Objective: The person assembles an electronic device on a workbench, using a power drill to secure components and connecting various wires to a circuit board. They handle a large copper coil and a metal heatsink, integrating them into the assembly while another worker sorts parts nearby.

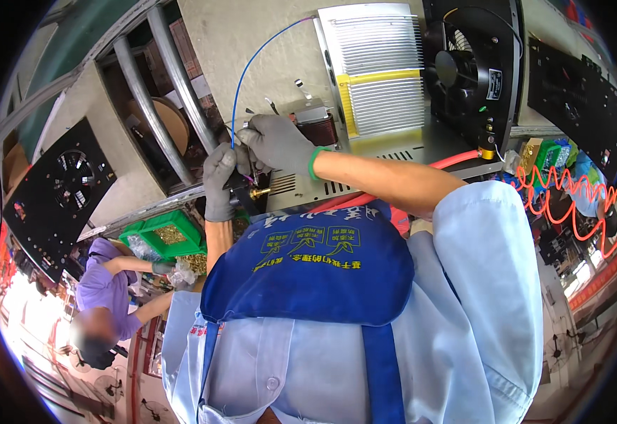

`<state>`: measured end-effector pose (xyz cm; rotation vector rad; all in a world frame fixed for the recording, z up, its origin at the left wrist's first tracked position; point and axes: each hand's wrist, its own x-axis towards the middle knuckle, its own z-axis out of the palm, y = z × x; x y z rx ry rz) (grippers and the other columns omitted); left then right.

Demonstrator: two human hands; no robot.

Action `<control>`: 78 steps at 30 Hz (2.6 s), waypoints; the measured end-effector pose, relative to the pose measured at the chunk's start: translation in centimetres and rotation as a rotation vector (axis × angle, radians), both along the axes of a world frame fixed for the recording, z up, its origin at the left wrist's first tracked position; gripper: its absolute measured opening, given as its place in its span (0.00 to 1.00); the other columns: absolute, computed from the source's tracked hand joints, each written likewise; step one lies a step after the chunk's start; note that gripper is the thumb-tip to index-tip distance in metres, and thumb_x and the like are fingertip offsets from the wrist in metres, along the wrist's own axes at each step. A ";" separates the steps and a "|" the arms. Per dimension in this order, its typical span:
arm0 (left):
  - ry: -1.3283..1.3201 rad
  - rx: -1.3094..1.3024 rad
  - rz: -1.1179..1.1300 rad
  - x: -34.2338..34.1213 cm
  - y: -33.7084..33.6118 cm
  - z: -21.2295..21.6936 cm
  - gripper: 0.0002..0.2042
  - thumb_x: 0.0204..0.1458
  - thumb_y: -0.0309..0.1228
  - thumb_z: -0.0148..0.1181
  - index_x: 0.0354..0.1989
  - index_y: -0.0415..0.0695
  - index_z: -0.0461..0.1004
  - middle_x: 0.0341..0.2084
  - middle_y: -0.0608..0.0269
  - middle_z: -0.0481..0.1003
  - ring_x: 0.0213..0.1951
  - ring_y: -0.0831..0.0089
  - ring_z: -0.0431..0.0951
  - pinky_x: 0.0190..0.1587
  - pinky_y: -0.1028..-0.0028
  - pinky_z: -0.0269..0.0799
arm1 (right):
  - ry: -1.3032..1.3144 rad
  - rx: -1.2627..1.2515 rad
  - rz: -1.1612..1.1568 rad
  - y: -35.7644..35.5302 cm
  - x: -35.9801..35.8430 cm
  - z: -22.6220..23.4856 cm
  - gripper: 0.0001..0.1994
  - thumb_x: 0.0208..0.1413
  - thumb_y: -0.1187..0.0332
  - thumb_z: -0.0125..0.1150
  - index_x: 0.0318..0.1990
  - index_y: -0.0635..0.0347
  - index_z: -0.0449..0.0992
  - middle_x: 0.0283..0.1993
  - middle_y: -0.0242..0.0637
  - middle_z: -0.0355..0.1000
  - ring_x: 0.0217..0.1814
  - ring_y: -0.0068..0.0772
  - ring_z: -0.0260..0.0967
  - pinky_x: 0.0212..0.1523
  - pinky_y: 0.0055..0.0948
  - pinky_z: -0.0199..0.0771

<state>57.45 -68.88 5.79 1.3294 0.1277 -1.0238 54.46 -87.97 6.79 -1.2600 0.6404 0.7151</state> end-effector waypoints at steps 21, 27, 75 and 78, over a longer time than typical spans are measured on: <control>-0.172 0.101 -0.061 -0.8 2.0 -2.7 0.23 0.62 0.50 0.58 0.28 0.38 0.75 0.22 0.68 0.73 0.26 0.79 0.72 0.30 0.76 0.65 | -0.049 -0.149 0.033 0.0 -1.2 -3.7 0.17 0.67 0.59 0.53 0.37 0.67 0.77 0.26 0.44 0.77 0.21 0.32 0.75 0.23 0.34 0.75; -0.046 0.048 0.066 -0.1 0.4 -0.1 0.19 0.64 0.44 0.56 0.35 0.36 0.77 0.24 0.64 0.75 0.27 0.77 0.75 0.33 0.75 0.70 | -0.748 -0.782 -0.126 -7.3 6.8 6.0 0.12 0.66 0.61 0.54 0.44 0.61 0.74 0.23 0.42 0.71 0.21 0.31 0.73 0.24 0.32 0.71; -0.760 0.720 -1.558 10.2 -5.9 -10.7 0.19 0.53 0.40 0.55 0.41 0.36 0.82 0.44 0.41 0.80 0.47 0.45 0.81 0.53 0.58 0.75 | -0.583 -1.454 -0.140 -17.1 -19.1 5.1 0.12 0.56 0.64 0.64 0.44 0.59 0.78 0.43 0.42 0.77 0.46 0.49 0.73 0.53 0.46 0.69; -0.583 0.556 -1.081 9.1 -6.1 -14.2 0.19 0.59 0.40 0.53 0.43 0.35 0.80 0.29 0.51 0.80 0.27 0.57 0.81 0.32 0.63 0.79 | -0.656 -1.517 -0.170 -15.8 -19.4 5.9 0.11 0.57 0.61 0.64 0.37 0.60 0.79 0.38 0.42 0.78 0.41 0.47 0.72 0.54 0.46 0.67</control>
